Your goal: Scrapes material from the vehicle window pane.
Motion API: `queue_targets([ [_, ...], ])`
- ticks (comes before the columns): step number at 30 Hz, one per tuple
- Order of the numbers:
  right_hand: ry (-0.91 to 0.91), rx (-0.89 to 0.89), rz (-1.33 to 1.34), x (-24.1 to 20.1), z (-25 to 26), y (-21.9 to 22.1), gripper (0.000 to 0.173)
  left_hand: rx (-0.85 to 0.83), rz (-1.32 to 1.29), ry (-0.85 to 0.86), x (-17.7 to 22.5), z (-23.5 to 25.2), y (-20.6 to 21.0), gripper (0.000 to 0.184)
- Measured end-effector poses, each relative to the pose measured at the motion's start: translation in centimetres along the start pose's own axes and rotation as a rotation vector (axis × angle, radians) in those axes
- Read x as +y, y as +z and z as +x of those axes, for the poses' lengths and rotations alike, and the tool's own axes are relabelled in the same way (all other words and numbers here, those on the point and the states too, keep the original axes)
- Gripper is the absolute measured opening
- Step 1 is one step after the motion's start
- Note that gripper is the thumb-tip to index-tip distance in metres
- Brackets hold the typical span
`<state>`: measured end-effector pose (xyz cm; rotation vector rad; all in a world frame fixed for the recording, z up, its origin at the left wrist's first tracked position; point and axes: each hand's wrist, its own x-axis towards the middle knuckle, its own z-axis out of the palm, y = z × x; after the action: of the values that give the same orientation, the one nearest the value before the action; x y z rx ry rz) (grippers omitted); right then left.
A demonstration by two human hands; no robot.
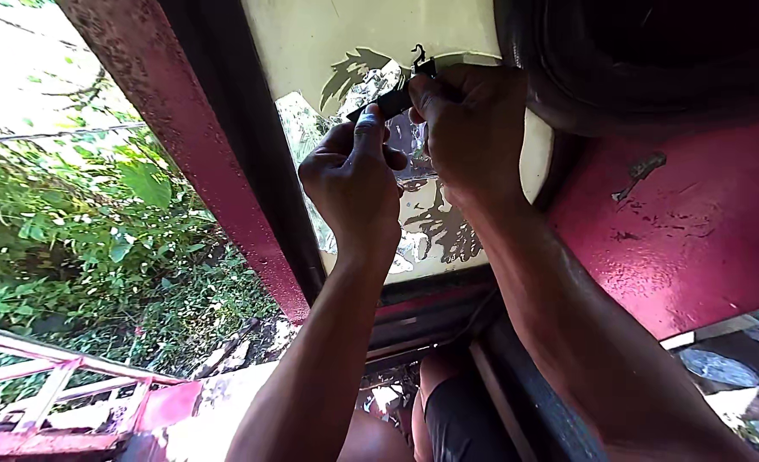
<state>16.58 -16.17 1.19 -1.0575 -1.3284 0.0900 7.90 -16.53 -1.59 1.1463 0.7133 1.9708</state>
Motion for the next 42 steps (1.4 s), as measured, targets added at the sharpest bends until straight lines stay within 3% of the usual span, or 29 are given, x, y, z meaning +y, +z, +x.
queue_targets([
  [14,0.151,0.077,0.199,-0.8,0.1,1.1,0.033,-0.109,0.209,0.116,1.7,2.4,-0.6,0.025],
  [18,0.157,0.031,0.311,-0.3,-0.5,0.8,0.03,-0.169,0.271,0.062,2.2,2.2,-1.3,0.021],
  [22,0.119,-0.058,0.453,1.1,-2.1,0.3,0.027,-0.248,0.288,0.133,0.2,0.4,-3.7,0.026],
  [25,-0.073,-0.059,0.454,2.9,-4.3,-1.1,0.024,-0.303,0.527,0.31,-0.3,-0.7,-6.5,0.029],
  [28,-0.154,-0.018,0.376,5.8,-8.2,-2.7,0.022,-0.276,0.749,0.713,0.6,-0.3,-7.1,0.022],
  [30,0.006,0.013,0.462,8.6,-11.8,-2.9,0.02,-0.287,0.91,0.942,1.6,1.2,-5.9,0.026],
  [33,0.299,0.076,0.571,11.9,-17.4,-2.8,0.028,-0.342,1.112,1.135,2.4,4.0,-3.7,0.033],
  [36,0.534,0.073,0.618,14.0,-22.5,-2.7,0.03,-0.369,1.136,1.347,2.3,6.1,-3.3,0.024],
  [39,0.621,0.004,0.578,15.4,-26.5,-2.5,0.029,-0.354,1.108,1.467,2.1,7.1,-3.0,0.018],
  [42,0.608,-0.071,0.513,15.8,-28.8,-2.6,0.026,-0.314,1.11,1.447,2.1,7.1,-2.3,0.02],
])
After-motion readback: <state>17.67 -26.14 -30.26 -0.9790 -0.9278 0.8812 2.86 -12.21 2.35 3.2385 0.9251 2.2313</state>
